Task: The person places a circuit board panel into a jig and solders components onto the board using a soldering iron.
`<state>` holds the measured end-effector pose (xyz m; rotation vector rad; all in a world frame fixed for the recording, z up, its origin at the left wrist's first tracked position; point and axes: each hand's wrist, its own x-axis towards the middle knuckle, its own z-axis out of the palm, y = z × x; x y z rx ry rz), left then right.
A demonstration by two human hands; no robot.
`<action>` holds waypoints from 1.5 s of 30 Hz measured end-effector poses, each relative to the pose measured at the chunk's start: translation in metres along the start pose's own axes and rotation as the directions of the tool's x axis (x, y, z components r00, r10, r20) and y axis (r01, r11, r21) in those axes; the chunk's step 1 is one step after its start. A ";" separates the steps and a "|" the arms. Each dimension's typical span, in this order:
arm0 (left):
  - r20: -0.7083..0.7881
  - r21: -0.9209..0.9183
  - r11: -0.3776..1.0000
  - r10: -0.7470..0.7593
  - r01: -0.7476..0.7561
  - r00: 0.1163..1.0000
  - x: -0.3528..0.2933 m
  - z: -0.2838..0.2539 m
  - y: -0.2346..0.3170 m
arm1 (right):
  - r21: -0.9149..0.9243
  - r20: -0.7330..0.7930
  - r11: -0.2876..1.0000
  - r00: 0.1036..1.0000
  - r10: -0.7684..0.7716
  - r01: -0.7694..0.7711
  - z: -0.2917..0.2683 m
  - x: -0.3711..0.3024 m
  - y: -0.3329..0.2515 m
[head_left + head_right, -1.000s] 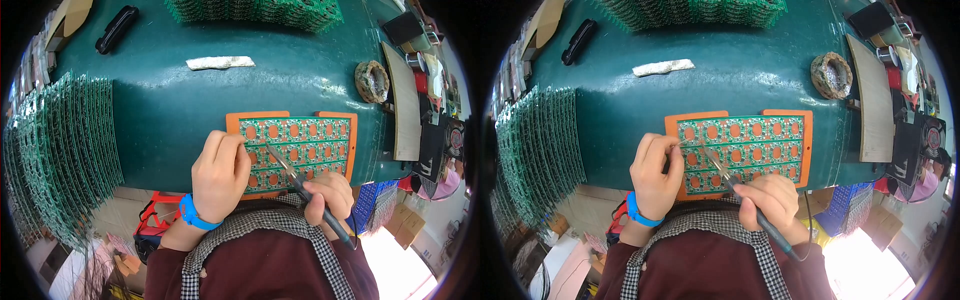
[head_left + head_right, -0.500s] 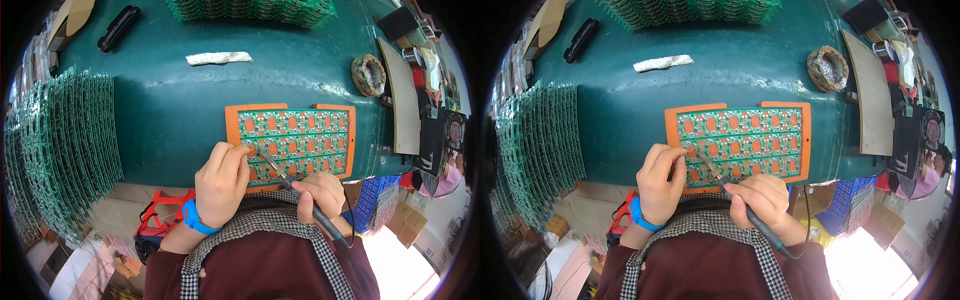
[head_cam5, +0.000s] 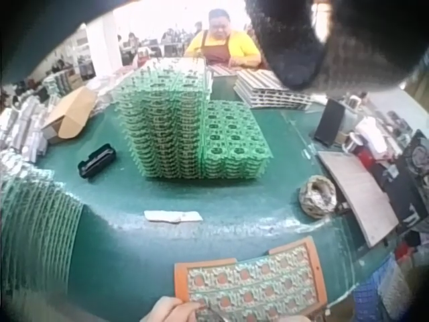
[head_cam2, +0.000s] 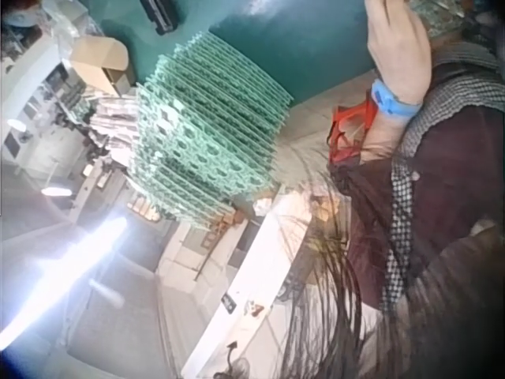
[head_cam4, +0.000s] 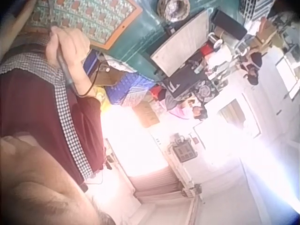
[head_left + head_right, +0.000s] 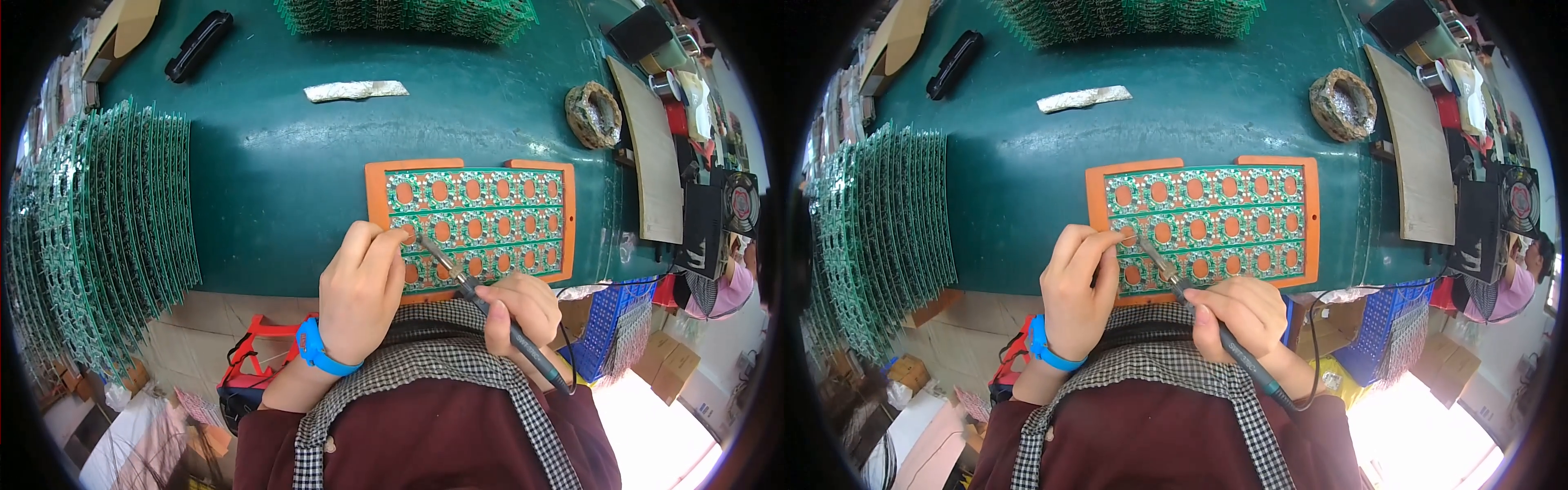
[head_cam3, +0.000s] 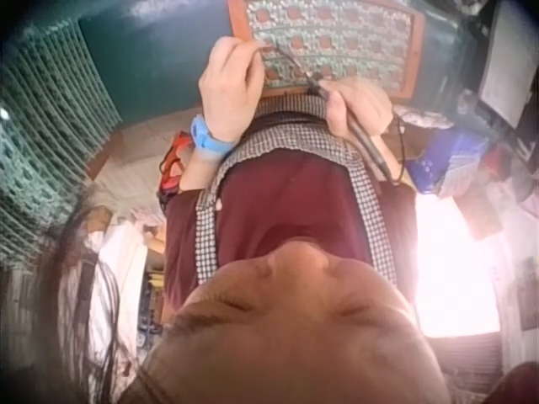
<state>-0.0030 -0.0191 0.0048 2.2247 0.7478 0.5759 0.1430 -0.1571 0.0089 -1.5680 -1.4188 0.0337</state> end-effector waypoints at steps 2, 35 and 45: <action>-0.051 -0.047 0.997 -0.055 0.053 0.997 -0.006 -0.001 0.001 | 0.000 -0.010 1.000 1.000 -0.012 0.012 -0.003 -0.005 -0.001; -0.005 -0.024 1.000 -0.009 0.009 1.000 -0.032 0.000 0.005 | 0.009 -0.002 0.999 0.999 -0.050 0.050 -0.004 -0.026 -0.015; -0.058 -0.024 0.996 -0.089 0.087 0.994 -0.045 -0.004 0.004 | 0.064 -0.001 0.997 0.999 -0.050 0.050 0.005 -0.028 -0.019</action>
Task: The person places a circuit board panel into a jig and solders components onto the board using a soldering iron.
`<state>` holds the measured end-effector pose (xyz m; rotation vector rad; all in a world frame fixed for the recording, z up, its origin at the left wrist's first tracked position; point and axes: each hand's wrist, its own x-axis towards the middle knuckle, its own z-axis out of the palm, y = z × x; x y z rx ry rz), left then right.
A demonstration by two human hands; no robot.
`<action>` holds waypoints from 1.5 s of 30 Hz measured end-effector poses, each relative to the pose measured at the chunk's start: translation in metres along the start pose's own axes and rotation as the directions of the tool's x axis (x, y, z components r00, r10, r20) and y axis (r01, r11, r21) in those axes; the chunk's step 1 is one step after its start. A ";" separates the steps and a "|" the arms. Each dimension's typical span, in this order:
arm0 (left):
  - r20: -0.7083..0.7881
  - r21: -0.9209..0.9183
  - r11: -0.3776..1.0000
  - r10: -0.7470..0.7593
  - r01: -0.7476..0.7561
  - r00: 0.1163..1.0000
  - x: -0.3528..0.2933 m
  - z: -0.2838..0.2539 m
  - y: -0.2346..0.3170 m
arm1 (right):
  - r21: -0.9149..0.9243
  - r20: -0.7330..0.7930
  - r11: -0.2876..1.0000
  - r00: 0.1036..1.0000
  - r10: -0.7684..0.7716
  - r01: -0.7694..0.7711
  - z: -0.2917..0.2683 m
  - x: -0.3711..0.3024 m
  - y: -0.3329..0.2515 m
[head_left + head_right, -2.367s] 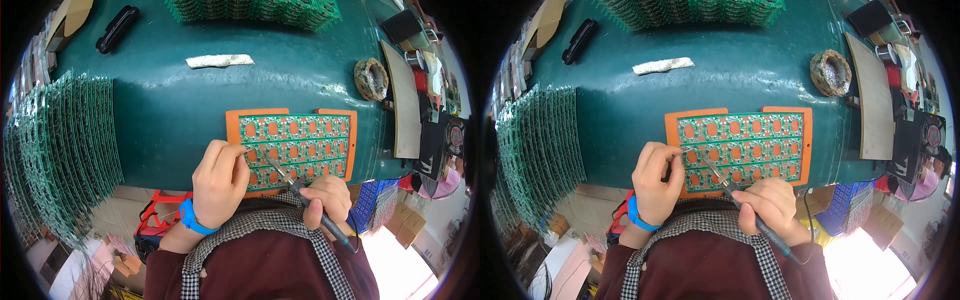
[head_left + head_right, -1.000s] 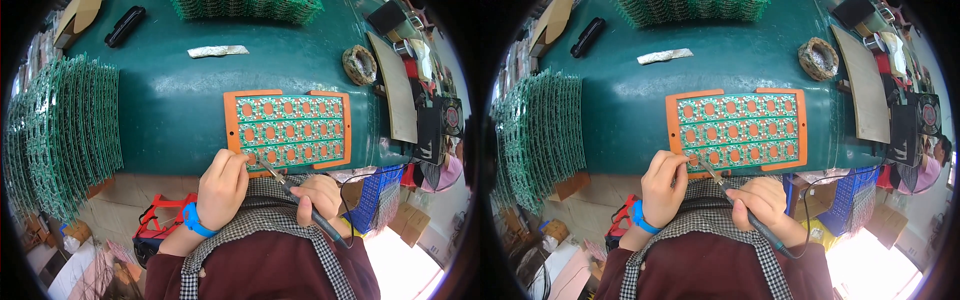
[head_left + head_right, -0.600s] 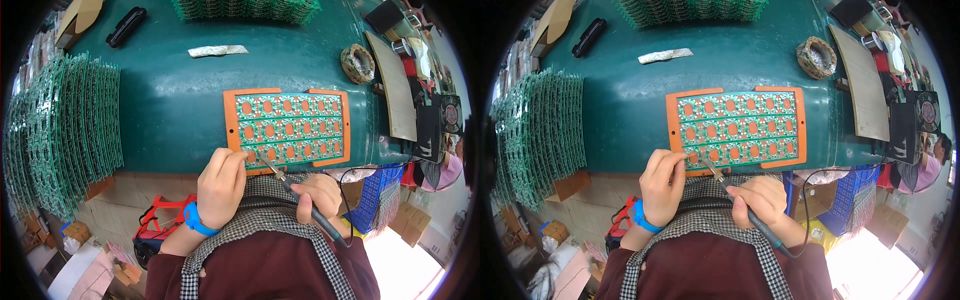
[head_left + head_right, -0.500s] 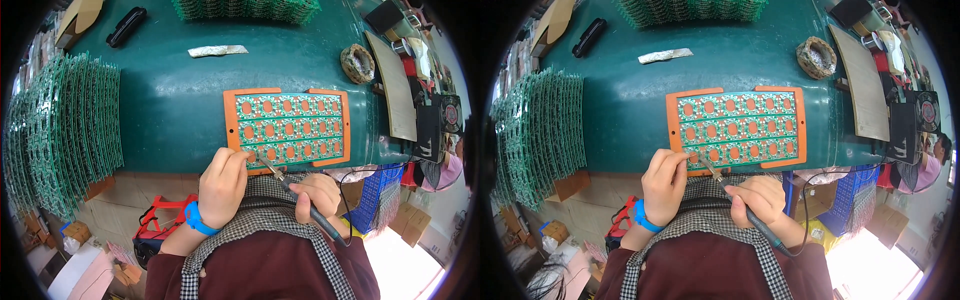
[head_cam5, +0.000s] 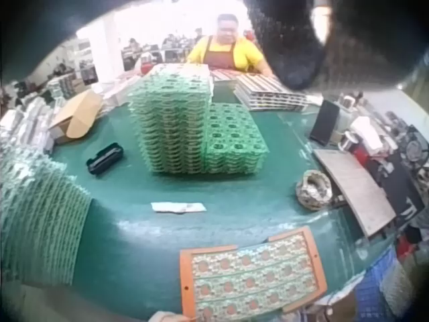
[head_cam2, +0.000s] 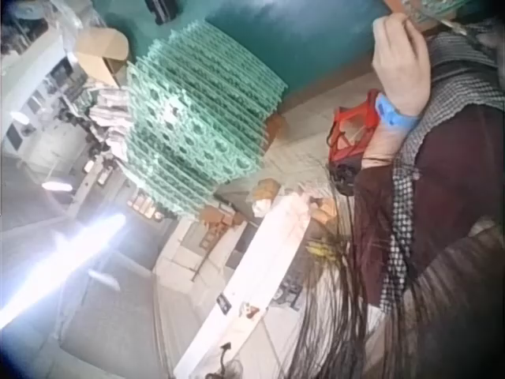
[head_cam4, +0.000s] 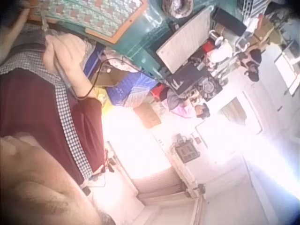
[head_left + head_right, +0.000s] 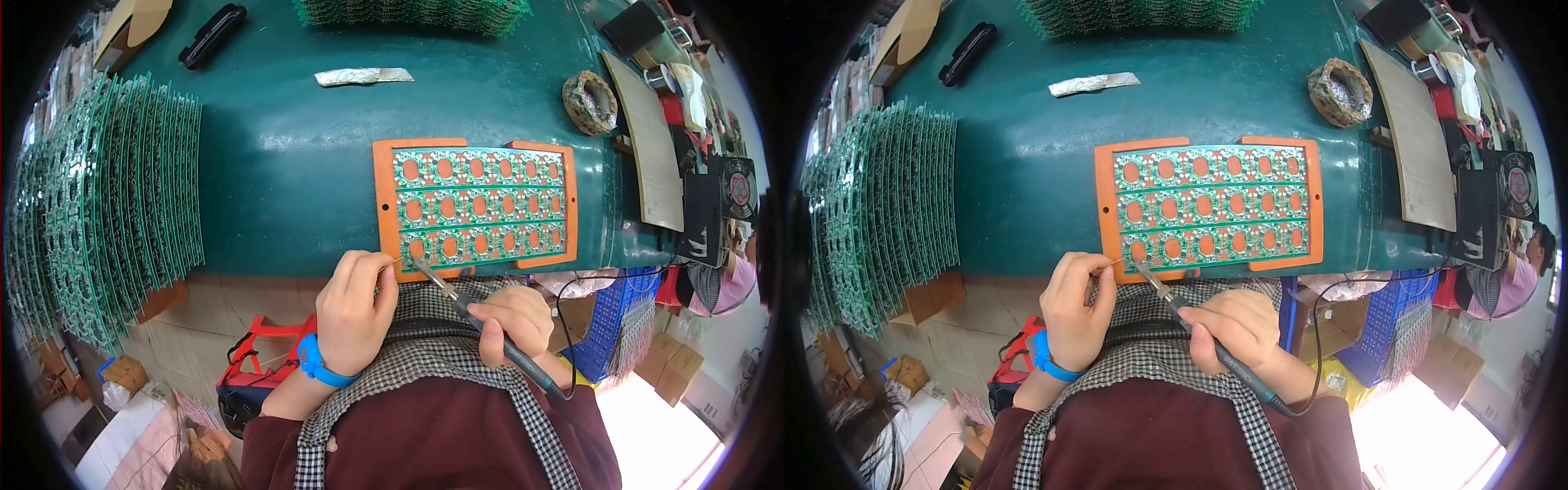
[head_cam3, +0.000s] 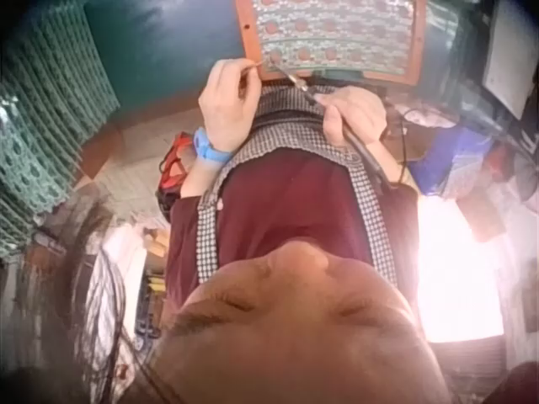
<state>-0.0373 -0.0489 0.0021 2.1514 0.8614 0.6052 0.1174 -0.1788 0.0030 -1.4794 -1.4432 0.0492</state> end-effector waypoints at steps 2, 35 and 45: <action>0.003 0.002 1.000 -0.006 0.006 1.000 0.000 0.000 0.000 | -0.009 0.017 1.000 1.000 -0.001 0.001 0.001 0.000 0.001; -0.037 0.128 0.989 0.080 -0.075 0.996 0.037 -0.001 -0.009 | -0.037 0.038 0.998 0.998 0.056 -0.055 0.006 0.027 0.017; -0.131 0.094 0.995 -0.016 0.029 0.991 0.065 0.007 -0.012 | -0.059 -0.002 0.990 0.992 0.127 -0.126 0.008 0.051 0.027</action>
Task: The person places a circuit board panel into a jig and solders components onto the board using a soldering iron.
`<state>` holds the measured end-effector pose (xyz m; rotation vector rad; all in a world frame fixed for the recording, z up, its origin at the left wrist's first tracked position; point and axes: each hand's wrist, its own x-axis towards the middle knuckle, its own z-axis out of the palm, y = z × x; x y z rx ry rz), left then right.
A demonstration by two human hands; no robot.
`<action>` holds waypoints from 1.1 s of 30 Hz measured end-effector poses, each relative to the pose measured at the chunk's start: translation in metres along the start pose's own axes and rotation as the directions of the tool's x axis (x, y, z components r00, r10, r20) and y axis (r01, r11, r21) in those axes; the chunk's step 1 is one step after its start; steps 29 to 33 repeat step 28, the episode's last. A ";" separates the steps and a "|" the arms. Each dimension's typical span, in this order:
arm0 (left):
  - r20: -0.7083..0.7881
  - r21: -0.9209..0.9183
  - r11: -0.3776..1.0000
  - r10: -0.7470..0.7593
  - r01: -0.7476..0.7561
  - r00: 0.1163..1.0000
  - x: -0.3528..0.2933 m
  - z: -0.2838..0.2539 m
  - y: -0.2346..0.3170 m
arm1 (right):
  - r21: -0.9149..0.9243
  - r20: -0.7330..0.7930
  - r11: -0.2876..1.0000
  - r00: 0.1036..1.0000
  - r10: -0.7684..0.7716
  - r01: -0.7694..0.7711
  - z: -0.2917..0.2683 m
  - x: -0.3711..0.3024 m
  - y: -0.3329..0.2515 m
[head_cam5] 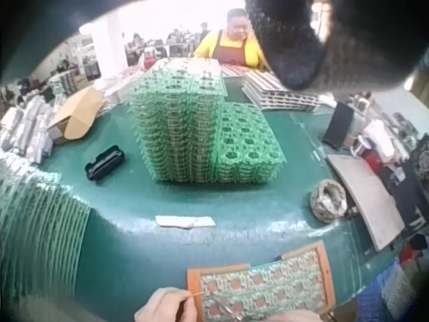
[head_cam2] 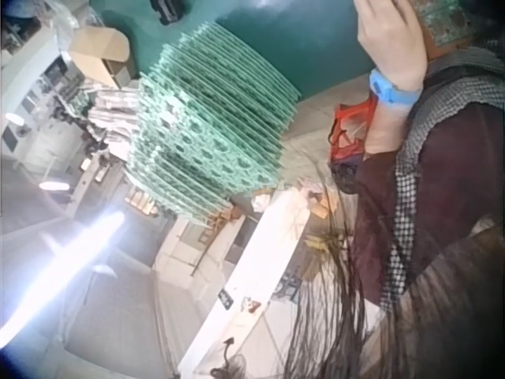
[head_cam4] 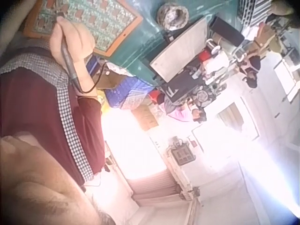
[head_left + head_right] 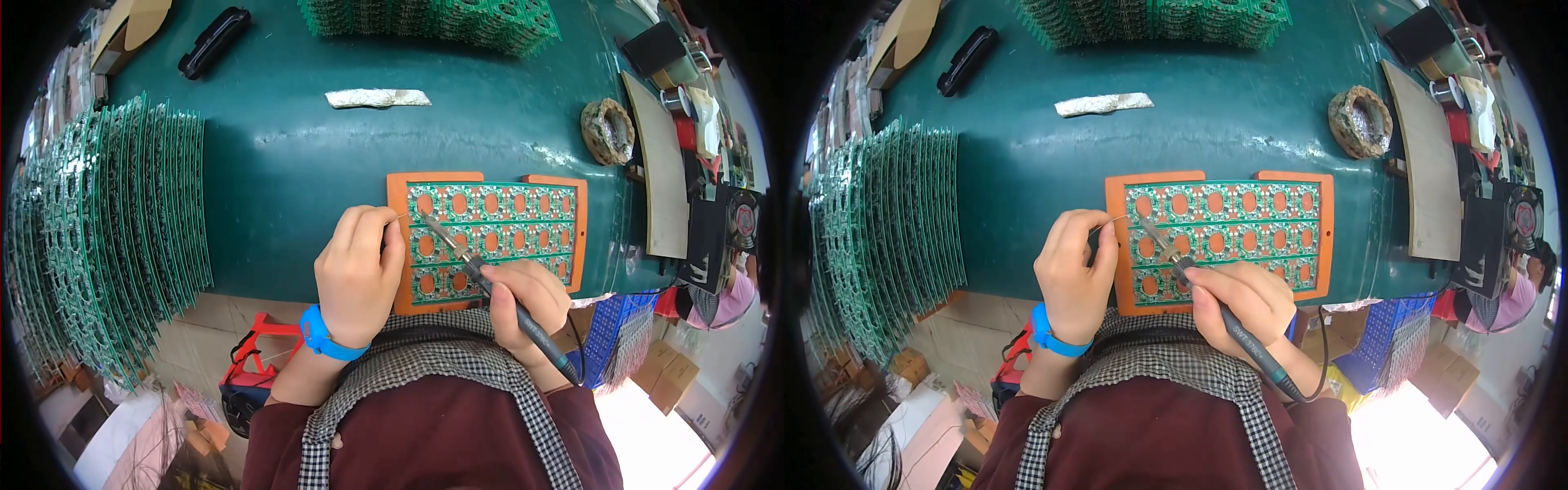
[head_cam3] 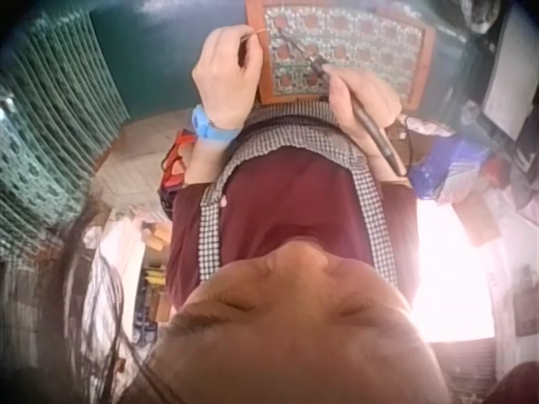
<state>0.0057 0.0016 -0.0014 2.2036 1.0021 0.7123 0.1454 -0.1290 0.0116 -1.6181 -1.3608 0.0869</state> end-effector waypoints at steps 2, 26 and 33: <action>-0.023 -0.016 1.000 0.008 -0.008 1.000 0.001 0.004 -0.001 | -0.009 0.013 1.000 0.999 0.029 -0.029 0.002 0.001 0.000; 0.181 0.116 0.993 -0.057 0.037 0.982 -0.019 -0.002 0.021 | -0.599 -0.308 0.787 0.949 -0.059 -0.145 -0.085 0.015 0.095; 0.157 0.197 0.980 -0.067 0.036 0.985 -0.020 0.000 0.023 | -0.569 -0.223 0.775 0.959 0.175 -0.274 -0.085 0.010 0.096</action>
